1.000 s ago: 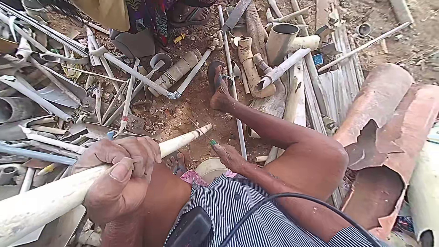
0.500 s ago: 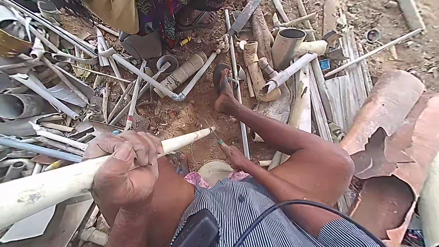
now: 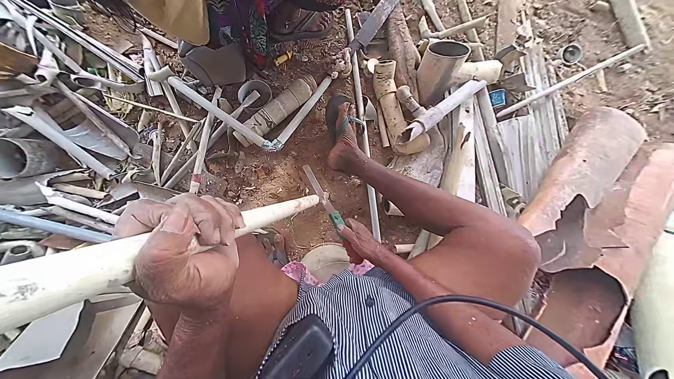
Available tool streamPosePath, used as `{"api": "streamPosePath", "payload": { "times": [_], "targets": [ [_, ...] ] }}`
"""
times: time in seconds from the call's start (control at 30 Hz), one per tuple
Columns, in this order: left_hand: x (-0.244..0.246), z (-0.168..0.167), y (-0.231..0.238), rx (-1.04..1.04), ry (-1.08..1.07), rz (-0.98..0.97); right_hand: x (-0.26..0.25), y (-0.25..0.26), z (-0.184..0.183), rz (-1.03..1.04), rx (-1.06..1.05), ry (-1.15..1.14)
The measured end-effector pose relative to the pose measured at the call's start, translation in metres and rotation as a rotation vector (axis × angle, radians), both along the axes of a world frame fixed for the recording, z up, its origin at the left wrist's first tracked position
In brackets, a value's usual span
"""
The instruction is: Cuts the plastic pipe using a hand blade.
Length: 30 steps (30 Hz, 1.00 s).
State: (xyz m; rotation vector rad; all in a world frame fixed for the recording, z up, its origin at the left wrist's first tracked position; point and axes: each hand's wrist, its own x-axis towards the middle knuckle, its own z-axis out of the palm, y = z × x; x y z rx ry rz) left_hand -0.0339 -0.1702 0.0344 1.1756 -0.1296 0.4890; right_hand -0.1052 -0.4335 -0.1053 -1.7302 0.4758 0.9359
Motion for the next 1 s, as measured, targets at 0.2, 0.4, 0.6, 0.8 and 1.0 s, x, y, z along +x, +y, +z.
{"api": "streamPosePath", "payload": {
  "times": [0.2,0.4,0.6,0.8,1.0],
  "targets": [
    [-0.004,-0.003,0.001,0.017,-0.018,-0.063,-0.007,0.009,-0.006,0.035,-0.097,0.047],
    [-0.010,-0.002,-0.004,0.015,-0.021,-0.043,-0.015,0.020,0.024,0.157,-0.342,-0.399],
    [-0.012,0.003,-0.005,0.033,-0.030,-0.132,-0.002,0.004,0.034,0.370,-0.475,0.076],
    [-0.012,0.003,-0.004,0.012,-0.044,-0.214,-0.012,0.005,0.006,0.278,-0.418,0.120],
    [-0.020,-0.004,0.004,-0.014,-0.058,-0.312,-0.018,0.014,0.023,0.194,-0.391,-0.212]
  ]
}}
